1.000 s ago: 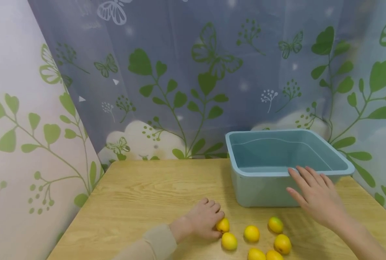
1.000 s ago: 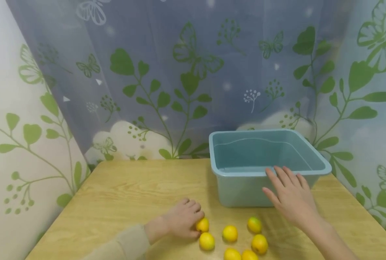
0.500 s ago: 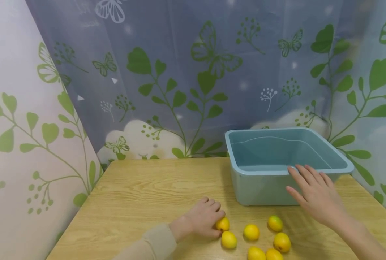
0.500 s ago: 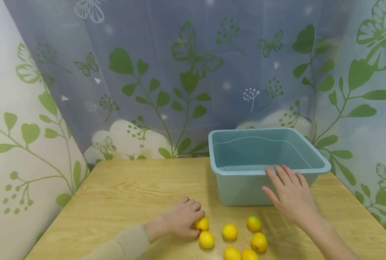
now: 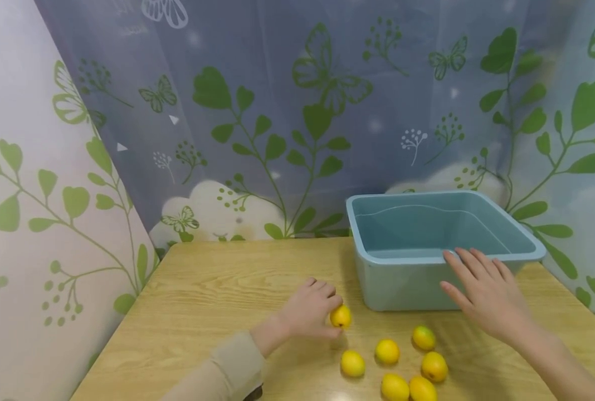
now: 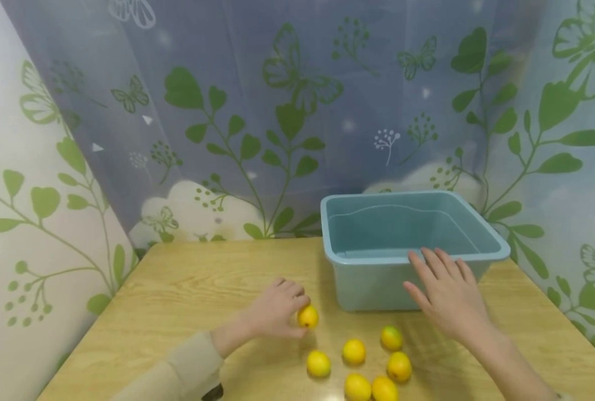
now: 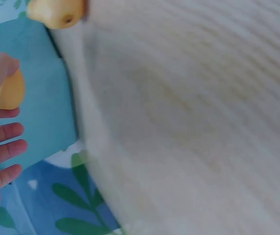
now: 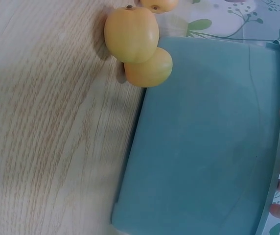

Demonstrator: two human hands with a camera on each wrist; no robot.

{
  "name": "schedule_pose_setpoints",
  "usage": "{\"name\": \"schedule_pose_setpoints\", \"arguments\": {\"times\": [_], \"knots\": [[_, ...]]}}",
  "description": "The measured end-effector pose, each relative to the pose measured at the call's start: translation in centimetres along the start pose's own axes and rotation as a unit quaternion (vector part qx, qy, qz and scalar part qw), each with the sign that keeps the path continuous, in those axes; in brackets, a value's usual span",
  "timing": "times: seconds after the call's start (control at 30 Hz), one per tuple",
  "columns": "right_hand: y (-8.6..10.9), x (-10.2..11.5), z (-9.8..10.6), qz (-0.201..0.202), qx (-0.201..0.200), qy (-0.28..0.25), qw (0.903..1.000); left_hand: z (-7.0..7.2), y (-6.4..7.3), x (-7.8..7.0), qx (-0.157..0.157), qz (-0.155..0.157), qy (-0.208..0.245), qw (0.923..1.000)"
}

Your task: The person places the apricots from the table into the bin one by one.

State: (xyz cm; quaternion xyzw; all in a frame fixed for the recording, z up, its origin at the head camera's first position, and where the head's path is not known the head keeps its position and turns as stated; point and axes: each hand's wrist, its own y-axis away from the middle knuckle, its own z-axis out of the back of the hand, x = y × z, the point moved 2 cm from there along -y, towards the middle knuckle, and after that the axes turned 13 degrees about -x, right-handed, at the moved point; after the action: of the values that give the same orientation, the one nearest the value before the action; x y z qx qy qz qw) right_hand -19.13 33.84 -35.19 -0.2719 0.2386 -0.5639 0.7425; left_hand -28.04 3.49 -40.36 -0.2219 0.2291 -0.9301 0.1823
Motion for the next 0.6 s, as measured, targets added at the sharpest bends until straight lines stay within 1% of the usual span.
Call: {"name": "schedule_pose_setpoints", "arguments": {"times": [0.1, 0.23, 0.4, 0.53, 0.6], "knots": [[0.0, 0.0, 0.1, -0.001, 0.002, -0.001, 1.0, 0.7, -0.5, 0.4, -0.026, -0.006, 0.0, 0.9997], [-0.2, 0.1, 0.1, -0.002, 0.003, -0.004, 1.0, 1.8, -1.3, 1.0, -0.051, -0.006, 0.004, 0.9987], [-0.2, 0.0, 0.0, -0.006, 0.013, -0.004, 0.9999, 3.3, -2.0, 1.6, -0.085, 0.0, 0.023, 0.9961], [-0.1, -0.1, -0.1, -0.01, 0.024, -0.005, 0.9997, 4.4, -2.5, 2.0, -0.103, 0.002, 0.02, 0.9945], [-0.1, 0.0, 0.0, -0.012, 0.023, -0.005, 0.9997, 4.9, -2.9, 2.3, -0.112, 0.004, 0.019, 0.9935]]}}
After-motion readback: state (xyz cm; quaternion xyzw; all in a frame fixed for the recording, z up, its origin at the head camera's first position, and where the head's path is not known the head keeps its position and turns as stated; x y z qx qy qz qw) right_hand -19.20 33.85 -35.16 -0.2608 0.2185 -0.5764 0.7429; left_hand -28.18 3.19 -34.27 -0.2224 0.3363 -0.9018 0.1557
